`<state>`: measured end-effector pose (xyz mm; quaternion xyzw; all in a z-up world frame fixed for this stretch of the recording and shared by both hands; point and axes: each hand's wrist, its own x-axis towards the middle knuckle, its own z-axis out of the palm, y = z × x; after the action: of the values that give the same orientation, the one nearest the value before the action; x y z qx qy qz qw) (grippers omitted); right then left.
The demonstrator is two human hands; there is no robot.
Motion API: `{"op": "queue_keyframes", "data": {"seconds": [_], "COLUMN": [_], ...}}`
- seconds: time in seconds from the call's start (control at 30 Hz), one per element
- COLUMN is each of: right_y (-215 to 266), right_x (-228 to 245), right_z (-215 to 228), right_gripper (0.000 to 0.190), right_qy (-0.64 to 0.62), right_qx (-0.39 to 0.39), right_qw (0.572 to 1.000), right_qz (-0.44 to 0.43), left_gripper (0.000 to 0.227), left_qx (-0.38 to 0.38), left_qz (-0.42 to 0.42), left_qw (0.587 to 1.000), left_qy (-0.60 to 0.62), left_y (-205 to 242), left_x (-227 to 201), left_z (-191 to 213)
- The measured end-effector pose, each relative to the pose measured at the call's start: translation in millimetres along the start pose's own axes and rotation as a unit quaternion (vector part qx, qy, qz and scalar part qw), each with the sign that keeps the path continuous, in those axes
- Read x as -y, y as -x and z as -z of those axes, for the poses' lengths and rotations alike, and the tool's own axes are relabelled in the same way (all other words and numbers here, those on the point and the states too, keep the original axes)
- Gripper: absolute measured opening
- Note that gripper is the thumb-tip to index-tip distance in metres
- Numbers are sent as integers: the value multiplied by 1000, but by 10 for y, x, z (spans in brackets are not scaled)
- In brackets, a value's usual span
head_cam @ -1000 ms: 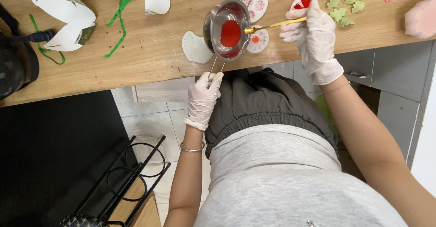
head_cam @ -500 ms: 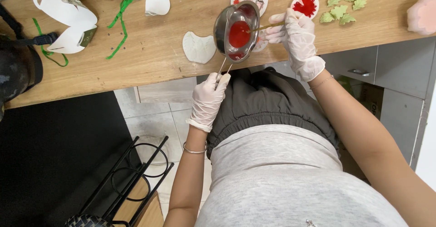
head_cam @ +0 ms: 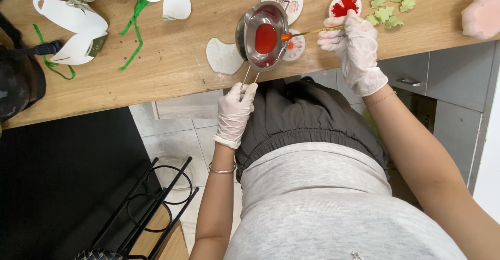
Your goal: Using wax or soap and molds to create small decorative floral elements and attaching them to larger pieces.
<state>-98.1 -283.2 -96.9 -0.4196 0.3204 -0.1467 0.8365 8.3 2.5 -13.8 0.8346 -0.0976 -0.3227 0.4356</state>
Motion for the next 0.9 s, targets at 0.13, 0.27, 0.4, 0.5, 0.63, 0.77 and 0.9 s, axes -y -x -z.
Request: {"op": "queue_keyframes", "data": {"seconds": [0.13, 0.27, 0.4, 0.5, 0.63, 0.77, 0.9], "right_y": [-9, -40, -58, -65, -41, 3, 28], "right_x": [-69, -197, -233, -252, -242, -187, -155], "right_z": [154, 265, 266, 289, 319, 302, 303], "right_gripper": [45, 43, 52, 59, 60, 61, 59], "right_qy": [-17, 6, 46, 22, 9, 10, 12], "right_qx": [-8, -37, -71, -90, -95, -103, -111], "right_qw": [1000, 999, 996, 994, 994, 993, 992], "right_qz": [6, -4, -42, -63, -62, -59, -59], "left_gripper": [24, 26, 23, 25, 26, 28, 27], "left_qx": [-12, -29, -30, -22, -8, 7, -35], "left_qz": [17, 21, 48, 21, -15, -25, -173], "left_qw": [1000, 999, 998, 999, 1000, 997, 964], "left_qy": [2, 11, 24, 25, -21, -75, -198], "left_y": [-32, -45, -53, -52, -65, -69, -110], "left_x": [9, -40, -95, -44, -19, 6, 181], "left_z": [27, 57, 70, 57, 28, -8, -66]}}
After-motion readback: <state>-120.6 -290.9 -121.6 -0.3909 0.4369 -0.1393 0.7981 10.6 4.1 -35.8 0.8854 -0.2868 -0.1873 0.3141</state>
